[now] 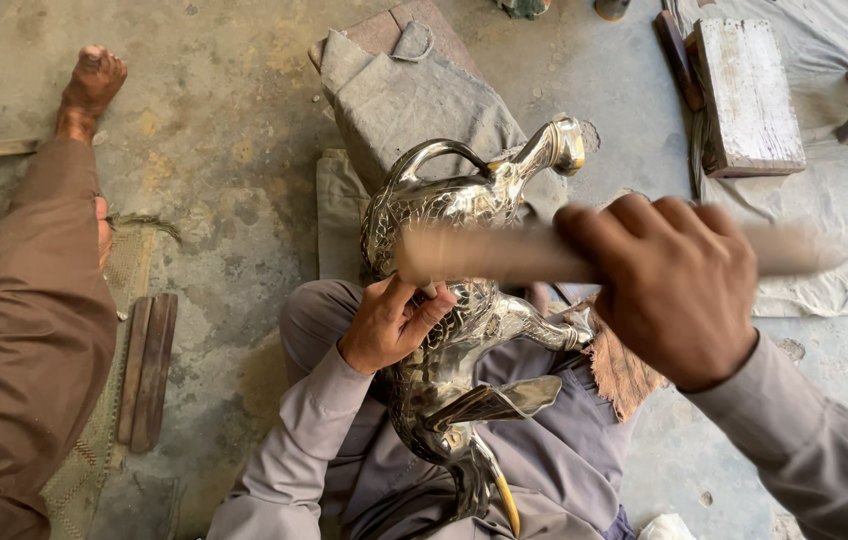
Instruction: The person sits cross-legged on the floor with a brass animal sculpture in their lap. They hold a small punch against the engraved surface with one hand and strike it with a wooden mallet held in the other hand, working repeatedly across the decorated body of the sculpture, occasionally repositioning the punch and rotating the piece.
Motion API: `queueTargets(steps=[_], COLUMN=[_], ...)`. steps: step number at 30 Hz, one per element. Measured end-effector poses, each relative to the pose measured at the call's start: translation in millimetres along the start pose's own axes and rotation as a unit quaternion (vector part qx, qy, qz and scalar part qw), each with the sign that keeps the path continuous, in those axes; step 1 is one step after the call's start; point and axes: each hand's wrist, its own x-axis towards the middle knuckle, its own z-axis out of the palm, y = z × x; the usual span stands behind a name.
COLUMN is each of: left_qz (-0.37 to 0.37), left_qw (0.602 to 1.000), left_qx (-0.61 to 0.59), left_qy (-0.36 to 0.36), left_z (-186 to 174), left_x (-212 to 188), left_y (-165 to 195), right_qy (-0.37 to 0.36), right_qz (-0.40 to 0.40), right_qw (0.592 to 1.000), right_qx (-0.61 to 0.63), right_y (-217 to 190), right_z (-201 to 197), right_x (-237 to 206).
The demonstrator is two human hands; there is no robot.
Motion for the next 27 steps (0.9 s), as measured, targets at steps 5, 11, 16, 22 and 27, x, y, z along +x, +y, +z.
queueTargets(steps=[5, 11, 16, 22, 27], left_qz=[-0.005, 0.000, -0.018, -0.006, 0.010], left_qw=[1.000, 1.000, 0.999, 1.000, 0.999], left_qx=[-0.009, -0.009, 0.028, 0.021, 0.049], left_qy=[0.000, -0.001, -0.007, -0.011, -0.012], left_z=[0.5, -0.2, -0.6, -1.8, -2.8], left_x=[-3.3, -4.5, -3.0, 1.0, 2.3], left_y=[-4.5, -6.0, -3.3, -0.4, -1.0], right_qy=[0.008, -0.003, -0.015, -0.008, -0.030], right_qz=[0.050, 0.068, 0.045, -0.004, -0.011], right_qw=[0.995, 0.985, 0.995, 0.998, 0.997], right_qx=[0.082, 0.158, 0.085, 0.068, -0.076], right_y=[-4.1, -5.2, -1.5, 2.0, -0.5], right_z=[0.1, 0.1, 4.3, 3.1, 4.3], right_x=[-3.1, -6.1, -3.2, -1.4, -1.3])
